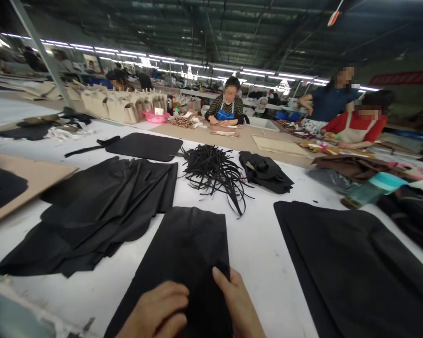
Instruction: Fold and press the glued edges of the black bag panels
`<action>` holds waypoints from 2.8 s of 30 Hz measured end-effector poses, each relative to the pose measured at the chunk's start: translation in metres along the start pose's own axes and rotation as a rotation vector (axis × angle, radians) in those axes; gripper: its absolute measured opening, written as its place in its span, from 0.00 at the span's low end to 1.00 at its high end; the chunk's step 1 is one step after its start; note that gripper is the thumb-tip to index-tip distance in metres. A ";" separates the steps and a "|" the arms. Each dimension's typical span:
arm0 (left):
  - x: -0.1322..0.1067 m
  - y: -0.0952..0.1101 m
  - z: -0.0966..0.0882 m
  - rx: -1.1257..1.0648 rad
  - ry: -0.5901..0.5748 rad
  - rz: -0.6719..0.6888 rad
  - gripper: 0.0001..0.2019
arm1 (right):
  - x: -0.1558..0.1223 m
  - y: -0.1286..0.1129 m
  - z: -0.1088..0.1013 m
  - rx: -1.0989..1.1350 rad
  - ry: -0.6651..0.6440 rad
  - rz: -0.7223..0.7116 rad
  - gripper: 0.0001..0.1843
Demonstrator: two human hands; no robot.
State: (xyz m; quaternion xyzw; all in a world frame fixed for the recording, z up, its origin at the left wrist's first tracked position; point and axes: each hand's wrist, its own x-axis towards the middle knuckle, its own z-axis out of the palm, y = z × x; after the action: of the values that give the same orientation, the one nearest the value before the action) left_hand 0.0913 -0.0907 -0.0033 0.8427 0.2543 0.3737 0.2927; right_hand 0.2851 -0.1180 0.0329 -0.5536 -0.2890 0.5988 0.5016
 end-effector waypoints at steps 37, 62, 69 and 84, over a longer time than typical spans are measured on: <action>0.067 0.010 -0.039 -0.844 -0.027 -0.823 0.20 | -0.007 -0.027 0.029 -0.605 0.283 -0.303 0.21; 0.046 -0.063 -0.098 -0.234 0.050 -1.033 0.18 | -0.002 -0.013 -0.150 -1.155 0.790 -0.077 0.22; 0.041 -0.053 -0.090 0.522 0.025 -0.690 0.28 | -0.023 -0.001 -0.139 -1.404 0.931 -0.023 0.24; 0.002 -0.016 -0.015 0.500 -0.765 0.082 0.39 | -0.069 0.060 -0.040 -1.781 -0.073 -0.684 0.45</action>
State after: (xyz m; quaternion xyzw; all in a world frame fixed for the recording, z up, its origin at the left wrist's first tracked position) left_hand 0.0773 -0.0735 -0.0046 0.9742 0.1766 -0.0260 0.1379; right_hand 0.2987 -0.2100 -0.0041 -0.5984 -0.8004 -0.0033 0.0344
